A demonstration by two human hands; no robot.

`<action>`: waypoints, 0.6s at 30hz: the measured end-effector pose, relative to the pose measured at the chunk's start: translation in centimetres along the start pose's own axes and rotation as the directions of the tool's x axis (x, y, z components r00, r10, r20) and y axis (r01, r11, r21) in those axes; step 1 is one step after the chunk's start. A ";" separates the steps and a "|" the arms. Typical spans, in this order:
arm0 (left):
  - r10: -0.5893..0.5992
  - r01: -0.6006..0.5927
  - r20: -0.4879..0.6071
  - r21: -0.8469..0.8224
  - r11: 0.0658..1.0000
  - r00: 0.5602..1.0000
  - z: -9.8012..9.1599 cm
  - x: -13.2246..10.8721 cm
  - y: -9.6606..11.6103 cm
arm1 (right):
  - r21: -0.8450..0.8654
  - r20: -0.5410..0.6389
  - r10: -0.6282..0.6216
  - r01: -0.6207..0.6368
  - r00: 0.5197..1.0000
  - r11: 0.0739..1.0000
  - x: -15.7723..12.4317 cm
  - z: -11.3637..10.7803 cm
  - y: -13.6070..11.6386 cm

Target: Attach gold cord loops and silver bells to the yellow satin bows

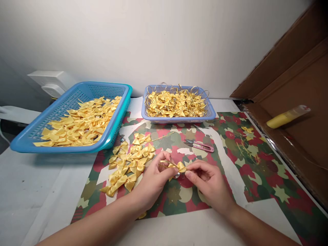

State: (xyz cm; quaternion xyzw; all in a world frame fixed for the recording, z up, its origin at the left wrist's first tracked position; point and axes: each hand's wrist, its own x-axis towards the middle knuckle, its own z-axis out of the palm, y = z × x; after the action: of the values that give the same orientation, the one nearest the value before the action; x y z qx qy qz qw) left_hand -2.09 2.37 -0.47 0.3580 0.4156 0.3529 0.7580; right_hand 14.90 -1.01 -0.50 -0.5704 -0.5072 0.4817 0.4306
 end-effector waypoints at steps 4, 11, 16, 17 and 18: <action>0.049 -0.048 -0.040 0.021 0.999 0.998 0.0 -0.1 0.2 | -0.065 0.015 -0.027 0.028 1.000 0.997 0.3 -0.3 -0.4; 0.161 -0.155 -0.036 0.125 0.980 0.986 0.7 -0.4 0.6 | -0.156 -0.010 -0.112 0.109 0.994 0.982 -0.1 0.5 0.1; 0.349 -0.323 -0.066 0.250 0.913 0.935 0.6 -0.7 -0.3 | -0.452 -0.069 -0.681 0.586 0.729 0.673 -1.1 0.4 -0.4; 0.387 -0.355 -0.055 0.301 0.885 0.920 0.5 -0.8 -0.6 | -0.477 0.016 -0.740 0.656 0.672 0.585 -1.4 0.5 -0.5; 0.425 -0.385 -0.037 0.360 0.850 0.904 0.4 -0.9 -0.8 | -0.493 0.086 -0.763 0.693 0.640 0.526 -1.6 0.5 -0.4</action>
State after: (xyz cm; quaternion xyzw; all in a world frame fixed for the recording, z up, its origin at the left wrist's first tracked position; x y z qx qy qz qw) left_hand -1.89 1.15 -0.67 0.5435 0.4287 0.4467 0.5669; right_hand 14.29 -2.54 0.02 -0.4257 -0.7699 0.0728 0.4699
